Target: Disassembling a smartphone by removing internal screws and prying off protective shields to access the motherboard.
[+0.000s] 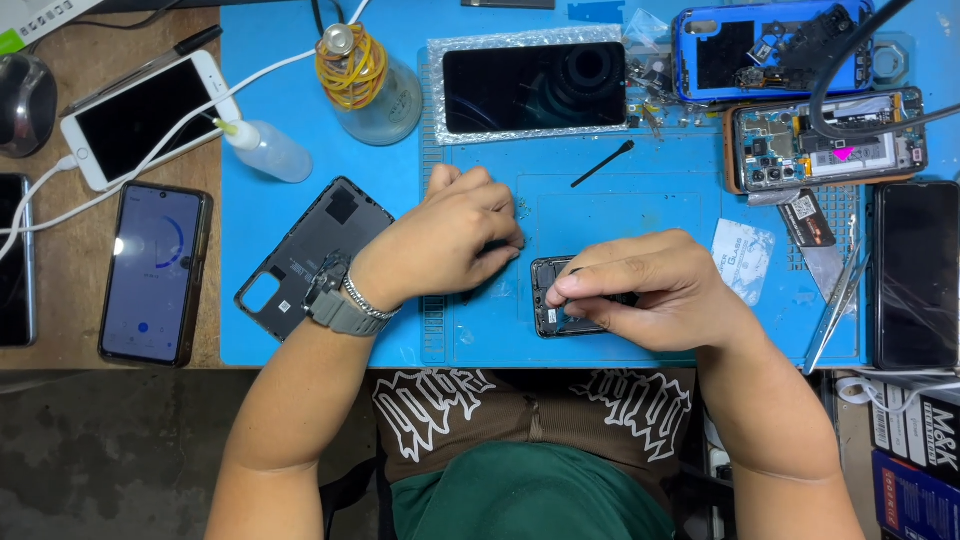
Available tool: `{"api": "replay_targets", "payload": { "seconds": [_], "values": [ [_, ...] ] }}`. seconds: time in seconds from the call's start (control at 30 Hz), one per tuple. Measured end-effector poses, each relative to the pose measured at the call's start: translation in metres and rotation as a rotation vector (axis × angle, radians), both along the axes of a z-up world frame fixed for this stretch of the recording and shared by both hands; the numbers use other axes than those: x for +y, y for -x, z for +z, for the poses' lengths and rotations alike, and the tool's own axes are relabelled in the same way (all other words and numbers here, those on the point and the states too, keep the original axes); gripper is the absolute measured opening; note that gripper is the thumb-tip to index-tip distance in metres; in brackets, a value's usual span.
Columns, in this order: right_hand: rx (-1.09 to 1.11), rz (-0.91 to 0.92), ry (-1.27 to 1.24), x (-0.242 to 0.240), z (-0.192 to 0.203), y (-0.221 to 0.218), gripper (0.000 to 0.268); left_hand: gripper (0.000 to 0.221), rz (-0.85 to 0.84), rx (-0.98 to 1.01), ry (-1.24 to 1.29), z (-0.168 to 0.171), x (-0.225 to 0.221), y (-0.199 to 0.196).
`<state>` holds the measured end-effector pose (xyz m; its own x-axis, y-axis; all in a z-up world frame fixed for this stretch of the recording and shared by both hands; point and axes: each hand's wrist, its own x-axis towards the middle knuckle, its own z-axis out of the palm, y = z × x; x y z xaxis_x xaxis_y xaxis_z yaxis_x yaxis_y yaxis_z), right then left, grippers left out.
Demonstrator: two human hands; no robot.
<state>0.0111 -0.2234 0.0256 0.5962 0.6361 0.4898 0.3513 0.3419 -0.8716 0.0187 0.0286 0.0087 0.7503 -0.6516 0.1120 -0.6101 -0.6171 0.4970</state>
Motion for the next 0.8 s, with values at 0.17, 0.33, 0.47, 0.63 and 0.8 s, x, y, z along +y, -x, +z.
{"api": "replay_targets", "payload": {
  "seconds": [0.17, 0.33, 0.47, 0.63, 0.8],
  "values": [
    [-0.005, 0.064, -0.016, 0.001, 0.007, -0.002, 0.031, 0.010, 0.022, 0.010, 0.027, 0.001, -0.002, -0.001],
    [-0.036, 0.300, -0.016, 0.010, 0.021, 0.001, 0.028, 0.008, 0.020, 0.022, 0.044, 0.007, -0.004, 0.000],
    [-0.074, 0.231, 0.025, -0.001, 0.008, 0.003, 0.024, 0.007, 0.024, 0.023, 0.054, 0.006, -0.005, 0.001],
    [0.005, 0.360, -0.066, 0.004, 0.017, 0.000, 0.040, 0.003, 0.003, 0.000, 0.097, 0.002, -0.005, 0.000],
    [-0.036, 0.246, 0.006, -0.004, 0.015, 0.000, 0.037, 0.008, -0.123, 0.066, 0.192, 0.004, -0.017, 0.011]
  ]
}}
